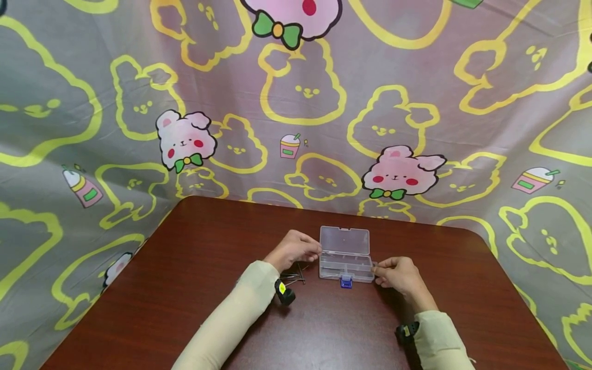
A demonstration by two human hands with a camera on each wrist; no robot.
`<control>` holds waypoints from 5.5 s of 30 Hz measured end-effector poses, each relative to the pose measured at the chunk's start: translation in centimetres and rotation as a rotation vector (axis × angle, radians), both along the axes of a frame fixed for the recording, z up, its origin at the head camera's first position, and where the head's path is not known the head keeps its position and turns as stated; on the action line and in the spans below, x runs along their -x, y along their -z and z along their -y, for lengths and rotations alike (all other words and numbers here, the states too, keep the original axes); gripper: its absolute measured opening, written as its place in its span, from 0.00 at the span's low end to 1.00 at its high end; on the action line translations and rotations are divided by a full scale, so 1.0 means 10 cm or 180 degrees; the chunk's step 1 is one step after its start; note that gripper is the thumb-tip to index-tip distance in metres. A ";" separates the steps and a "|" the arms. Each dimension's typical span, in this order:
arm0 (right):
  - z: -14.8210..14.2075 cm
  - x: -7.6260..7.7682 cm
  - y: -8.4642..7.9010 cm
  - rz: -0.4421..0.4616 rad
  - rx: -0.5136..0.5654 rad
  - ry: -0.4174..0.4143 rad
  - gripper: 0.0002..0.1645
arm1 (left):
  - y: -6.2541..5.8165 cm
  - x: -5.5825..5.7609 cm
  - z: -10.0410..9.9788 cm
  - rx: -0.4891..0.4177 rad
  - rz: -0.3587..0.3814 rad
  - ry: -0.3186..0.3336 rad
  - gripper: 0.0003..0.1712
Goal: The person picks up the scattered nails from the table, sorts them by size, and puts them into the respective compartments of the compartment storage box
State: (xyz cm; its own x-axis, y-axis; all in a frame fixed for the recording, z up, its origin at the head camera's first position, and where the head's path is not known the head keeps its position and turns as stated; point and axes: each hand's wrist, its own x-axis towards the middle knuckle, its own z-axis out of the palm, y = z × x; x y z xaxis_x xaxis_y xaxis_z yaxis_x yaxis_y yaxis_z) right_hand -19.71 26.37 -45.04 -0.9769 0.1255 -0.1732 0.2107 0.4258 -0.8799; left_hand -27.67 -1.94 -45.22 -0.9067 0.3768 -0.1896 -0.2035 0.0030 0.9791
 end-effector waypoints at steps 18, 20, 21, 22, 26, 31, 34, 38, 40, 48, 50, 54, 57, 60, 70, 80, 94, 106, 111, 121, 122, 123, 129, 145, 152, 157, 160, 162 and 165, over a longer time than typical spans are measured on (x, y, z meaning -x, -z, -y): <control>0.01 0.00 0.01 -0.0029 0.0105 0.0008 0.13 | -0.09 -0.01 -0.14 0.0538 -0.0352 0.0209 0.05; 0.01 0.00 0.00 -0.0033 0.0108 -0.0008 0.12 | -0.11 -0.01 -0.17 0.0577 -0.0388 0.0236 0.05; 0.02 0.00 0.00 -0.0031 0.0109 -0.0014 0.12 | -0.12 -0.02 -0.18 0.0595 -0.0399 0.0246 0.05; 0.02 -0.01 0.00 -0.0035 0.0104 -0.0028 0.12 | -0.12 -0.02 -0.19 0.0606 -0.0408 0.0253 0.04; 0.02 0.00 0.00 -0.0032 0.0086 -0.0020 0.11 | -0.12 -0.02 -0.24 0.0659 -0.0416 0.0261 0.05; 0.02 0.00 0.01 -0.0031 0.0059 0.0002 0.11 | -0.10 -0.01 -0.26 0.0717 -0.0440 0.0235 0.04; 0.02 0.00 0.02 -0.0018 0.0043 0.0018 0.11 | -0.10 -0.01 -0.27 0.0769 -0.0456 0.0196 0.03; 0.02 0.00 0.02 -0.0008 0.0016 0.0038 0.12 | -0.11 -0.01 -0.27 0.0866 -0.0498 0.0172 0.03; 0.02 0.00 0.02 -0.0011 0.0007 0.0034 0.11 | -0.11 -0.01 -0.27 0.0911 -0.0531 0.0159 0.02; 0.01 0.00 0.03 -0.0035 0.0026 0.0026 0.12 | -0.12 -0.02 -0.23 0.0938 -0.0573 0.0166 0.03; 0.00 0.01 0.02 -0.0046 0.0019 0.0022 0.12 | -0.14 -0.02 -0.21 0.0935 -0.0560 0.0191 0.03; 0.00 0.02 0.03 -0.0054 0.0034 0.0030 0.12 | -0.14 0.00 -0.14 0.0902 -0.0513 0.0228 0.02; 0.00 0.02 0.03 -0.0025 0.0029 0.0025 0.12 | -0.12 0.01 -0.09 0.0918 -0.0508 0.0222 0.03; 0.00 0.02 0.02 -0.0011 0.0007 0.0005 0.13 | -0.09 0.01 -0.03 0.0938 -0.0522 0.0214 0.04; 0.00 0.01 0.02 -0.0019 -0.0026 0.0038 0.12 | -0.07 0.01 0.21 0.1033 -0.0509 0.0263 0.04; 0.01 0.01 0.03 -0.0020 -0.0041 0.0022 0.12 | -0.03 0.04 0.44 0.1308 -0.0598 0.0408 0.01; 0.02 -0.01 0.03 -0.0050 0.0016 0.0015 0.12 | -0.05 0.05 0.49 0.2350 -0.1228 0.0785 0.10; 0.03 -0.01 0.01 -0.0036 0.0031 0.0025 0.12 | -0.07 0.08 0.50 0.2774 -0.1687 0.1018 0.09; 0.03 -0.01 0.01 -0.0036 0.0032 0.0017 0.13 | -0.07 0.08 0.53 0.2754 -0.1849 0.1305 0.09; 0.02 -0.02 0.01 -0.0019 -0.0011 0.0047 0.14 | -0.09 0.06 0.51 0.3006 -0.2117 0.1768 0.09; 0.02 -0.02 0.01 -0.0030 -0.0010 0.0034 0.14 | -0.09 0.05 0.51 0.3022 -0.2102 0.1790 0.09; 0.02 -0.02 0.01 -0.0043 -0.0007 0.0018 0.15 | -0.09 0.04 0.51 0.3030 -0.2087 0.1809 0.09; 0.02 -0.02 0.01 -0.0070 0.0022 -0.0012 0.14 | -0.11 0.05 0.51 0.3114 -0.2042 0.1925 0.09; 0.04 -0.01 0.01 -0.0035 0.0016 0.0023 0.12 | -0.12 0.09 0.60 0.2515 -0.1863 0.1547 0.07; 0.04 -0.01 0.02 -0.0036 0.0016 0.0047 0.11 | -0.11 0.09 0.62 0.2029 -0.1683 0.1391 0.04; 0.05 -0.02 0.02 -0.0067 -0.0126 0.0051 0.11 | -0.11 0.10 0.62 0.1827 -0.1624 0.1333 0.04; 0.06 -0.02 0.02 -0.0106 -0.0250 0.0033 0.11 | -0.12 0.10 0.62 0.1765 -0.1610 0.1299 0.04; 0.06 -0.02 0.02 -0.0108 -0.0297 0.0040 0.10 | -0.13 0.10 0.62 0.1738 -0.1593 0.1270 0.05; 0.06 -0.02 0.01 -0.0100 -0.0323 0.0032 0.10 | -0.13 0.10 0.62 0.1650 -0.1555 0.1265 0.04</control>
State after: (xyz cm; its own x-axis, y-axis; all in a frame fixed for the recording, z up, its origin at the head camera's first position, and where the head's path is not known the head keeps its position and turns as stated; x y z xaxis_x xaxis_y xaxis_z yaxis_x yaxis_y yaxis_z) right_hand -19.52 25.81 -45.12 -0.9802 0.1505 -0.1285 0.1884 0.5111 -0.8386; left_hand -28.62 -8.14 -43.89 -0.7492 0.6607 -0.0460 0.3578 0.4622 0.8114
